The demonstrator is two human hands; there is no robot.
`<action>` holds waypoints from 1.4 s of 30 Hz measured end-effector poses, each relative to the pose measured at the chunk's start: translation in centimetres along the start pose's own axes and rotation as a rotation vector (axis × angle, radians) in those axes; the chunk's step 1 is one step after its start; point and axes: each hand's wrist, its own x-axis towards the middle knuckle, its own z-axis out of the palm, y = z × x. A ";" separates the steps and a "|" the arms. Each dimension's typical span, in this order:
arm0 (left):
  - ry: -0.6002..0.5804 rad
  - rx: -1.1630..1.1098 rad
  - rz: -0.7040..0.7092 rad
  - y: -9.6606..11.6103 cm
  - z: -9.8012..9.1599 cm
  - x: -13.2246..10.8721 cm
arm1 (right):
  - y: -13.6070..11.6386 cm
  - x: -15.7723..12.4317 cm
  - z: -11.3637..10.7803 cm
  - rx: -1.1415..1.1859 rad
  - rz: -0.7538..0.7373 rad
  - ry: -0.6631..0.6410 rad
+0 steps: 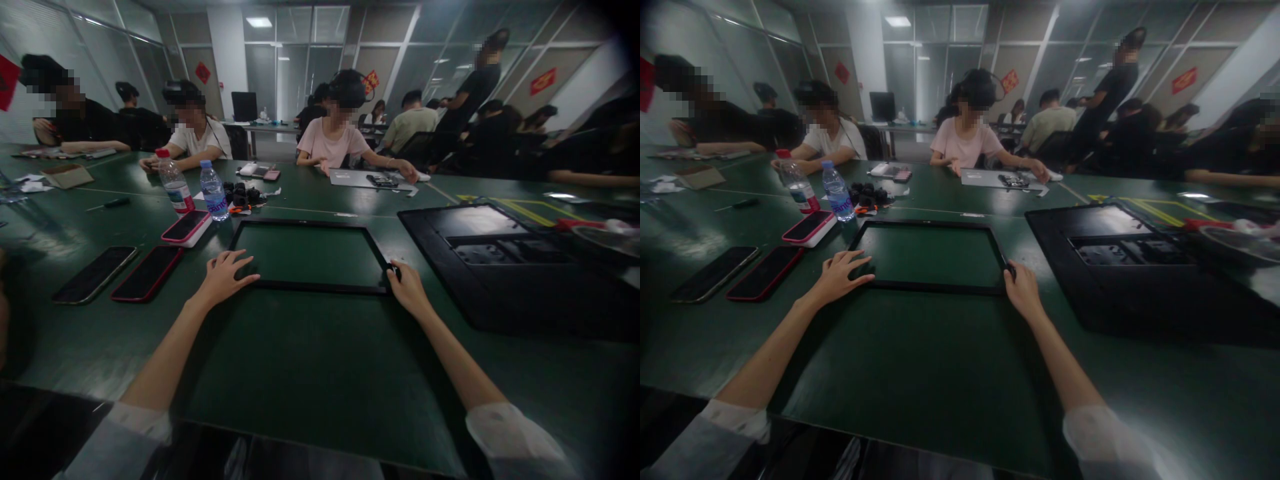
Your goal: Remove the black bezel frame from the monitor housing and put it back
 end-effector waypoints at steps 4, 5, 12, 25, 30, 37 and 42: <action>-0.077 -0.007 0.025 0.1 -0.3 -0.1 | 0.2 0.0 0.1 -0.002 -0.015 0.001; -0.090 -0.002 0.029 0.1 -0.3 -0.1 | 0.2 0.0 0.1 -0.003 -0.018 0.001; -0.092 -0.006 0.035 0.2 0.0 0.0 | -0.5 -0.1 -0.3 -0.005 -0.006 0.004; 0.017 -0.063 -0.035 0.1 0.7 0.4 | -1.6 -0.4 -1.0 0.050 0.025 0.051; 0.016 -0.087 -0.013 0.3 0.7 0.5 | -1.9 -0.6 -1.1 0.034 0.009 0.017; 0.013 -0.132 -0.004 0.2 0.4 0.6 | -1.6 -0.3 -0.9 0.023 0.002 0.026; 0.026 -0.155 -0.009 -0.2 0.5 0.7 | -1.6 -0.2 -1.1 0.010 0.014 0.049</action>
